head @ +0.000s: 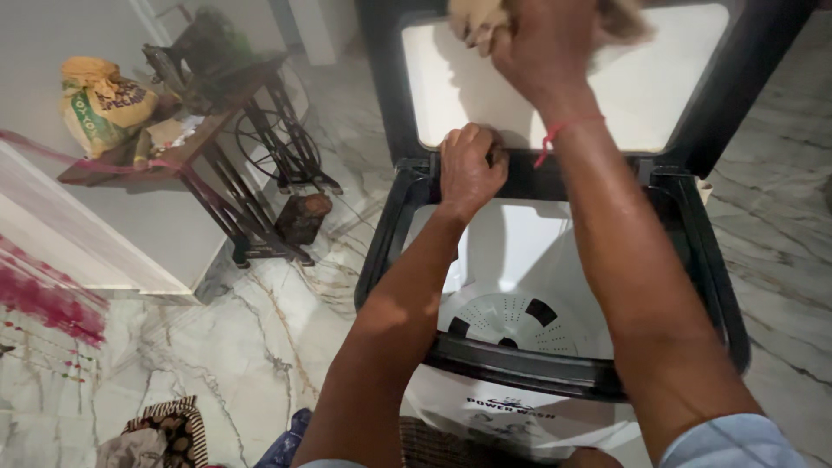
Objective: The person places a cloth into a small dryer, closes the lid, and operates the machine to dry the item before removing it.
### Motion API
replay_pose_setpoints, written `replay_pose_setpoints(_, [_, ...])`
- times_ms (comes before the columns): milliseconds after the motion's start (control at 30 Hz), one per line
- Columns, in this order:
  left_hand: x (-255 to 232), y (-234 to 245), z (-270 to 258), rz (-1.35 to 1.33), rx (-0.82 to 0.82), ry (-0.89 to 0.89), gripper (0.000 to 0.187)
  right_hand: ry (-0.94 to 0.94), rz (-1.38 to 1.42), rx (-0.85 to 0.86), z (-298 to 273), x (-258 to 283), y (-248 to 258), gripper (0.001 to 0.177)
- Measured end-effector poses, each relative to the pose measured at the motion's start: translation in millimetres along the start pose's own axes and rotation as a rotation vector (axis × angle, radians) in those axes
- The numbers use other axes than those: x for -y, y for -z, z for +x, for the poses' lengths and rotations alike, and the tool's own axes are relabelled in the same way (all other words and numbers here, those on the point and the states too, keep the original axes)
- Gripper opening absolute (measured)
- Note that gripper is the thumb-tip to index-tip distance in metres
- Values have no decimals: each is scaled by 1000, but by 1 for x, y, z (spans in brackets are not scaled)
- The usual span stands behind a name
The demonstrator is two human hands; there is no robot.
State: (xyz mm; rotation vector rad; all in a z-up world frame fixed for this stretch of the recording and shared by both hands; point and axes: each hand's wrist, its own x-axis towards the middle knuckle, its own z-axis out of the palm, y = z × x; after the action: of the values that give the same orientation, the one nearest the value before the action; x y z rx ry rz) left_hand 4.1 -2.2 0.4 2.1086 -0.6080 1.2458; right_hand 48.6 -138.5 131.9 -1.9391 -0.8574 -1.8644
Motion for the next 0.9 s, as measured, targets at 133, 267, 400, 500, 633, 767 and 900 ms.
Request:
replay_pose_setpoints(133, [2, 0, 1, -5, 38, 19, 8, 106, 0, -15, 4, 6, 2, 20])
replay_pose_setpoints(267, [1, 1, 0, -14, 62, 38, 6, -54, -221, 45, -17, -43, -7, 18])
replay_pose_setpoints(400, [0, 4, -1, -38, 65, 38, 6, -186, -226, -7, -42, -90, -15, 15])
replay_pose_setpoints(500, [0, 4, 0, -41, 91, 51, 6, -210, -210, -15, -52, -99, -17, 13])
replay_pose_setpoints(633, [0, 4, 1, -6, 128, 66, 4, -176, -149, 2, -45, -86, -28, 11])
replay_pose_setpoints(767, [0, 4, 0, -19, 109, 44, 5, -131, -79, 50, -38, -71, -33, 11])
replay_pose_setpoints(900, [4, -1, 0, -27, 14, -48, 5, -154, -34, 129, -35, -62, -29, 13])
